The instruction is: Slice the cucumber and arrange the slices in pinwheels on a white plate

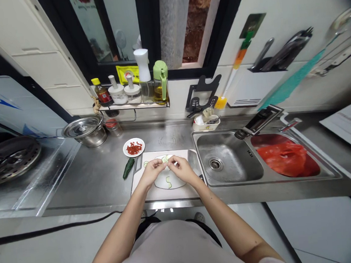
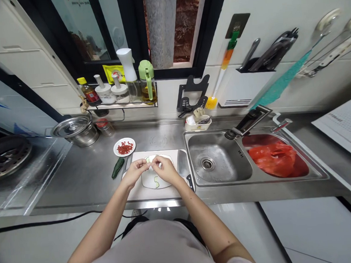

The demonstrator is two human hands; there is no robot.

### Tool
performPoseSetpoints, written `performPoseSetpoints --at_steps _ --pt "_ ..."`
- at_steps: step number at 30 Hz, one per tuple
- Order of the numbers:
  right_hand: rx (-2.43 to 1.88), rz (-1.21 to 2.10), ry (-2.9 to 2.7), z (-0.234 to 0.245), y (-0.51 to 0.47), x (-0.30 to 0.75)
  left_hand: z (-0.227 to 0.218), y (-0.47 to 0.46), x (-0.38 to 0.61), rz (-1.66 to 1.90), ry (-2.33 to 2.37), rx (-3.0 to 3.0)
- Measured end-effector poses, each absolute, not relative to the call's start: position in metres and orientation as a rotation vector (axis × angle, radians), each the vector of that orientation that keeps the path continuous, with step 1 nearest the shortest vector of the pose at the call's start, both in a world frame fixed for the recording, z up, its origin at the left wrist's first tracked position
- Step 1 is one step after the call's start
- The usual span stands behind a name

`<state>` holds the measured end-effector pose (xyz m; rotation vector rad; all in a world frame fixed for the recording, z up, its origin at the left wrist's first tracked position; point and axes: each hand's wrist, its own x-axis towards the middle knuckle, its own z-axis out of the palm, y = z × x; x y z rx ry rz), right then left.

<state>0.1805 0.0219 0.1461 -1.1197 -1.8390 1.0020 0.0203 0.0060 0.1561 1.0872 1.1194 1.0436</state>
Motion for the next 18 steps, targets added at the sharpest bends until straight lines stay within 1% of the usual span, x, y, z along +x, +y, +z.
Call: performPoseSetpoints --at_steps 4,14,18 --pt "-1.132 1.077 -1.755 0.1464 0.0245 0.1782 0.1564 0.0063 0.0211 1.07 1.138 1.124" --pt "-1.141 1.115 -1.635 0.1454 0.0261 0.175 0.1508 0.0066 0.0218 1.103 1.162 1.169" --pt "-1.135 1.204 -1.574 0.1436 0.0279 0.1748 0.1476 0.0073 0.0239 1.15 1.133 1.091"
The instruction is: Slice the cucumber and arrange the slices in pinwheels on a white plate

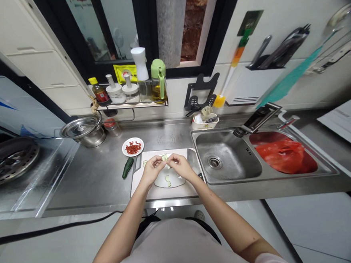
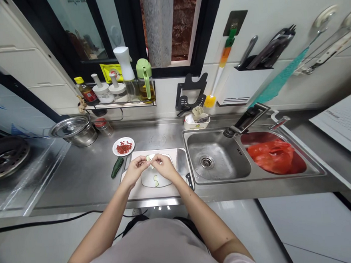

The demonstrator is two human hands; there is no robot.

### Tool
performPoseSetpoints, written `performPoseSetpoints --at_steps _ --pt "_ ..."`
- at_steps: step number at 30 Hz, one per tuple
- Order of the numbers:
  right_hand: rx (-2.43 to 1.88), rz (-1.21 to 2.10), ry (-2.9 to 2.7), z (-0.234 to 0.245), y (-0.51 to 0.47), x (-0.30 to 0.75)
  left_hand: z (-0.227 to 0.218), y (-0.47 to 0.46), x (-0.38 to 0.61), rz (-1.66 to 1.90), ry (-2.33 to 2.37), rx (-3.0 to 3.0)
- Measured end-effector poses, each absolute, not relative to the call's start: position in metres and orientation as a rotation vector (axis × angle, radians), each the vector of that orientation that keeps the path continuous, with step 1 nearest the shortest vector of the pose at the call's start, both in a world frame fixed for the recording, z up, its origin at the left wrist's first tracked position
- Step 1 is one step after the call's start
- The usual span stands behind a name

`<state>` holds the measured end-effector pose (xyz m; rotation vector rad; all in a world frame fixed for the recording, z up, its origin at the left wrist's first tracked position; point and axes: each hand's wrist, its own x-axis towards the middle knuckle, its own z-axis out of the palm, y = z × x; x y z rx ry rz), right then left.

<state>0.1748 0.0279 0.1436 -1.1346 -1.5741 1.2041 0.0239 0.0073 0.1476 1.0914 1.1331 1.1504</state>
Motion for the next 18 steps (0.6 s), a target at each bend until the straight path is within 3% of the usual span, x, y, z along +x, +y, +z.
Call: performPoseSetpoints --at_steps 7,18 --pt "-1.244 1.499 -1.445 0.145 0.027 0.177 0.14 0.009 0.026 1.177 1.139 0.968" --pt "-1.298 1.578 -1.395 0.141 0.028 0.176 0.131 0.007 0.026 1.19 1.17 0.96"
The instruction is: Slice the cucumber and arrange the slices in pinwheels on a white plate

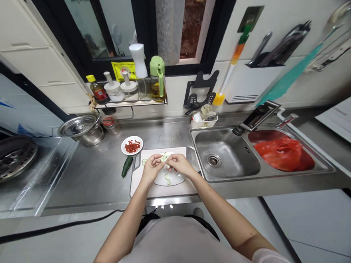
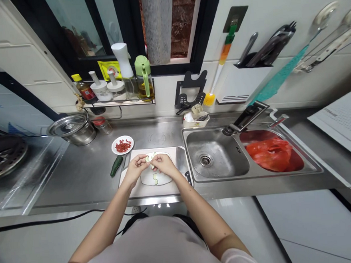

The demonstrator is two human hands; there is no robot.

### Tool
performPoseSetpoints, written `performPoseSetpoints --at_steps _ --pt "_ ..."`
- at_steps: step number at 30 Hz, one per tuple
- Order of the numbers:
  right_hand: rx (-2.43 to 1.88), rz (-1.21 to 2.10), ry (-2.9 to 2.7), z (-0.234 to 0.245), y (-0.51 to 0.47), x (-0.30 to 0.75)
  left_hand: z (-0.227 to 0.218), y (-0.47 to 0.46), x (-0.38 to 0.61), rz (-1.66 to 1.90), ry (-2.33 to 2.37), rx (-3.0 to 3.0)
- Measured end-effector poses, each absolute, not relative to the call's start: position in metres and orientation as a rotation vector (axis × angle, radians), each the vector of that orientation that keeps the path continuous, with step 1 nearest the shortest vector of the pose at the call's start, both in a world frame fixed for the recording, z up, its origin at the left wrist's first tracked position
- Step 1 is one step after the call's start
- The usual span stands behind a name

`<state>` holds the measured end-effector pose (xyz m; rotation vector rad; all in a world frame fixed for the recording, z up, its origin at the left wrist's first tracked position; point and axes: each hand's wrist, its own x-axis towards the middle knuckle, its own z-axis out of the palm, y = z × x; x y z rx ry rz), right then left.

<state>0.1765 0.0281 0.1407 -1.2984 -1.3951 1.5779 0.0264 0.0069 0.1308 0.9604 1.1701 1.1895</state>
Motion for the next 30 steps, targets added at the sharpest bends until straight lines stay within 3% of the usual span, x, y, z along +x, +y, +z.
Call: performPoseSetpoints --at_steps 12,30 --pt "-1.329 1.746 -1.301 0.126 0.033 0.18 0.118 0.002 0.029 1.215 1.203 0.911" --pt "-1.432 1.67 -1.479 0.117 0.037 0.178 0.098 0.001 0.03 1.218 1.247 0.957"
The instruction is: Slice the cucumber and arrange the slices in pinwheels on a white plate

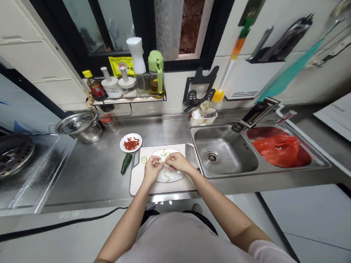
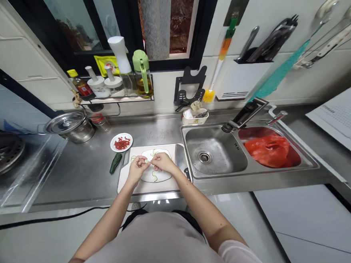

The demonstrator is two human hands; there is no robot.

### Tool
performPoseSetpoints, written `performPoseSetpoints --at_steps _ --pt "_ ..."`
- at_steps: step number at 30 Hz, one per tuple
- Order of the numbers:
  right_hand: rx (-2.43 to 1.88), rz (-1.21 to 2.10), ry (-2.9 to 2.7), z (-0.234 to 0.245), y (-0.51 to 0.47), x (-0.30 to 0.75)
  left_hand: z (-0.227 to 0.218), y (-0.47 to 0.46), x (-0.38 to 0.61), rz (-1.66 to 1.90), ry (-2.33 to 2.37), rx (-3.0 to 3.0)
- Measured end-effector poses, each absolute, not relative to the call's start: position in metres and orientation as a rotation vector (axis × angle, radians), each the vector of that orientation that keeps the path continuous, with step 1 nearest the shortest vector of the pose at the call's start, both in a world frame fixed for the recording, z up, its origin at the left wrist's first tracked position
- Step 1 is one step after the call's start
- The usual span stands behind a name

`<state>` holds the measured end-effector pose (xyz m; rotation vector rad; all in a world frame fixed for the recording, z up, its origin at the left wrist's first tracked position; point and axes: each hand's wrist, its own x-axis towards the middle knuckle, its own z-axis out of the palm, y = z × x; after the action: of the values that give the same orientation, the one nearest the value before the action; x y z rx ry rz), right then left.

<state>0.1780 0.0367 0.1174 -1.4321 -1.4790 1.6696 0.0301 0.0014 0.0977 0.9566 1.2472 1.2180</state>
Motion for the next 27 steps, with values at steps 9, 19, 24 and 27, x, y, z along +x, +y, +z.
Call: performPoseSetpoints --at_steps 9,19,24,27 --pt "-1.477 1.718 -1.43 0.106 0.036 0.177 0.087 -0.004 0.037 1.235 1.31 1.003" --pt "-1.47 1.657 -1.648 0.083 0.036 0.182 0.063 -0.008 0.031 1.079 1.429 1.104" --pt "-1.504 1.366 -2.044 0.078 0.037 0.186 0.053 -0.011 0.023 0.85 1.612 1.238" --pt "-1.524 1.23 -2.201 0.08 0.035 0.186 0.056 -0.014 0.022 0.675 1.724 1.354"
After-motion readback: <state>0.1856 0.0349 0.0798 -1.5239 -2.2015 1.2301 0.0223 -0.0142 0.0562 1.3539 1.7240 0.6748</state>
